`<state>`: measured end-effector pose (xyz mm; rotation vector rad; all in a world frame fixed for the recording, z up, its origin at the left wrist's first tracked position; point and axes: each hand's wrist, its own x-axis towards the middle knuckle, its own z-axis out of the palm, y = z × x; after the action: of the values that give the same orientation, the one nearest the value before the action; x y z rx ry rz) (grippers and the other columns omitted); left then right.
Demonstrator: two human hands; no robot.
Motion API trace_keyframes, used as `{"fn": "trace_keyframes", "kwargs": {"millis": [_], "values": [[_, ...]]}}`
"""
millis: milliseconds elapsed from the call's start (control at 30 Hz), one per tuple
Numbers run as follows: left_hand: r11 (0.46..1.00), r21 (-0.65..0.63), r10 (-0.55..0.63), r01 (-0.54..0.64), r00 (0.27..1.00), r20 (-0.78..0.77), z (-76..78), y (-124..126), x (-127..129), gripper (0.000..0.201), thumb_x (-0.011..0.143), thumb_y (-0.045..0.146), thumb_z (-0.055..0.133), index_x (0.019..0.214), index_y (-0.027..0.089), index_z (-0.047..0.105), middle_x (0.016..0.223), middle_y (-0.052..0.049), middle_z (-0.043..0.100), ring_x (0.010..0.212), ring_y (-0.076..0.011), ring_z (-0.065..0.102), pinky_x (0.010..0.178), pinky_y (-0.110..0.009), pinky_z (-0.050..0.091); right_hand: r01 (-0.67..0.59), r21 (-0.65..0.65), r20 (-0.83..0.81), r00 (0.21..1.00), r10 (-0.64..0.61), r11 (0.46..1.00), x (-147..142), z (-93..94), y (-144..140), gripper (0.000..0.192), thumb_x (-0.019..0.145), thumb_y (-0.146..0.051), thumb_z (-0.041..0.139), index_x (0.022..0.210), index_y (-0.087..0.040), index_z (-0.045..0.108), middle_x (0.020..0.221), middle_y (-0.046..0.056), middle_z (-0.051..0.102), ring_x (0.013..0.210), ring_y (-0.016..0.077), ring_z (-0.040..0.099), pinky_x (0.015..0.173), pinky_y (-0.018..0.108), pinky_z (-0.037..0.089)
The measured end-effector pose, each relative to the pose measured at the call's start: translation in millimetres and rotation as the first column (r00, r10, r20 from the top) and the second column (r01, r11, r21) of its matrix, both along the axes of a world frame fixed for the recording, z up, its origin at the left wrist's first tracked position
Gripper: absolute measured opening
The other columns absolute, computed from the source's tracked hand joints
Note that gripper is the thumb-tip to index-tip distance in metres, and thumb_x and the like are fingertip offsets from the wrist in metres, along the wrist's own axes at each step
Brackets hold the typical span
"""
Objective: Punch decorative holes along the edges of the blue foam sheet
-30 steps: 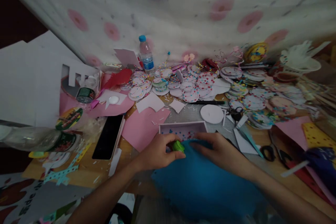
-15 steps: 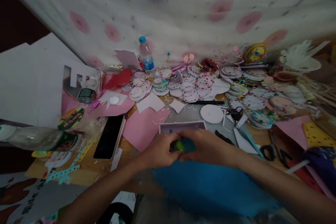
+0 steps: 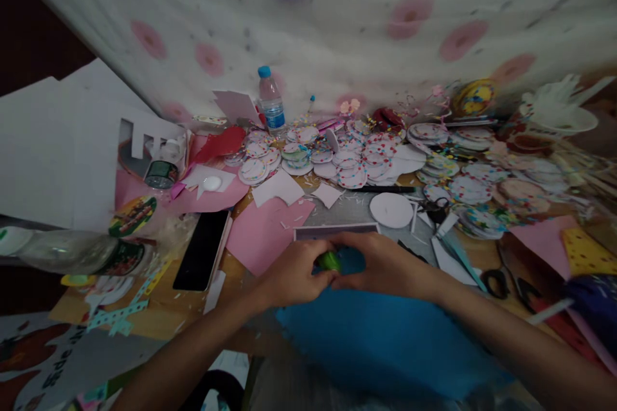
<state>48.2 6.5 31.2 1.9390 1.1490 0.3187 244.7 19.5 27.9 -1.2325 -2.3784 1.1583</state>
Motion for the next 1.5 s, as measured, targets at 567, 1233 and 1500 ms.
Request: {"fn": "trace_keyframes", "kwargs": {"millis": [567, 1233, 1500], "values": [[0.947, 0.234, -0.199, 0.219, 0.974, -0.107, 13.9, 15, -25, 0.025, 0.085, 0.03, 0.062, 0.107, 0.016, 0.061, 0.109, -0.011, 0.063, 0.105, -0.025, 0.056, 0.094, -0.038, 0.04, 0.255, -0.079, -0.015, 0.966, -0.257, 0.964, 52, -10.6, -31, 0.033, 0.087, -0.05, 0.051, 0.094, -0.022, 0.067, 0.087, 0.005, 0.073, 0.076, 0.0226, 0.067, 0.064, 0.032, 0.052], [0.819, -0.537, 0.052, 0.201, 0.907, 0.419, 8.5, 12, -36, 0.032, 0.088, 0.045, 0.057, 0.103, 0.019, 0.068, 0.095, -0.004, 0.066, 0.086, -0.0157, 0.059, 0.076, -0.025, 0.044, 0.249, -0.238, -0.097, 0.956, -0.278, 0.939, 16, 10.5, -23, 0.03, 0.084, -0.047, 0.055, 0.087, -0.019, 0.067, 0.079, 0.003, 0.069, 0.071, 0.0181, 0.062, 0.059, 0.027, 0.048], [0.848, -0.497, 0.032, 0.185, 0.917, 0.397, 14.0, 13, -31, 0.029, 0.089, 0.042, 0.056, 0.098, 0.017, 0.067, 0.09, -0.002, 0.064, 0.079, -0.0134, 0.057, 0.071, -0.023, 0.044, 0.254, -0.197, -0.093, 0.957, -0.276, 0.947, 14, 12.6, -24, 0.029, 0.085, -0.044, 0.054, 0.089, -0.018, 0.066, 0.08, 0.003, 0.07, 0.07, 0.0179, 0.062, 0.06, 0.027, 0.047]]}}
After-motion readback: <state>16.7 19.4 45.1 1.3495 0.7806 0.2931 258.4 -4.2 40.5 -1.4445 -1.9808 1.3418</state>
